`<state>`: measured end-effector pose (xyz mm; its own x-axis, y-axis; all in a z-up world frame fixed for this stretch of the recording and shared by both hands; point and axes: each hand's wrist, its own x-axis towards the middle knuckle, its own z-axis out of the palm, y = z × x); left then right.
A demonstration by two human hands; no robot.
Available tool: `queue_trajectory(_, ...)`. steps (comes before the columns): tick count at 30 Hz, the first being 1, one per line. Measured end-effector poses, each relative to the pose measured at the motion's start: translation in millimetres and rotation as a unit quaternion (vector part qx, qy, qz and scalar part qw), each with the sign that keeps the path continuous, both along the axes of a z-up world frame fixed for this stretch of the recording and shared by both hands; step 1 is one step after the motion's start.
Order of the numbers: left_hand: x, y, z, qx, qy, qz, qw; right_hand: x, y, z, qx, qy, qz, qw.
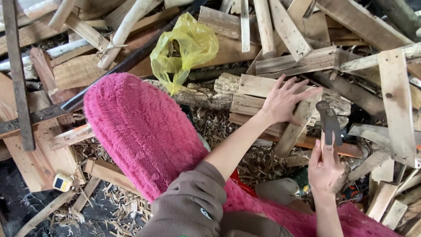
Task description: Assembling wooden slats onto a base using a hammer and nails
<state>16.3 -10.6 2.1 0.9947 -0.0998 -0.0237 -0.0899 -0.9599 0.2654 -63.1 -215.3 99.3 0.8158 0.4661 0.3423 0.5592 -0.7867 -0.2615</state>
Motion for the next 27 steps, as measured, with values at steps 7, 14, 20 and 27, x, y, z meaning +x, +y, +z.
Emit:
queue_trajectory(7, 3, 3, 14, -0.038, 0.027, 0.013, 0.999, 11, -17, -13, 0.019, 0.058, 0.006, 0.998)
queue_trajectory(14, -2, 9, 23, -0.077, -0.015, 0.029, 0.996, 5, -27, -33, 0.001, 0.048, 0.004, 0.999)
queue_trajectory(20, 3, 6, 13, -0.057, 0.008, 0.013, 0.998, 31, -24, -37, 0.005, 0.065, -0.019, 0.998)
queue_trajectory(27, 3, 7, 9, -0.051, 0.002, -0.002, 0.999, 75, 9, -20, 0.123, 0.268, -0.097, 0.95)
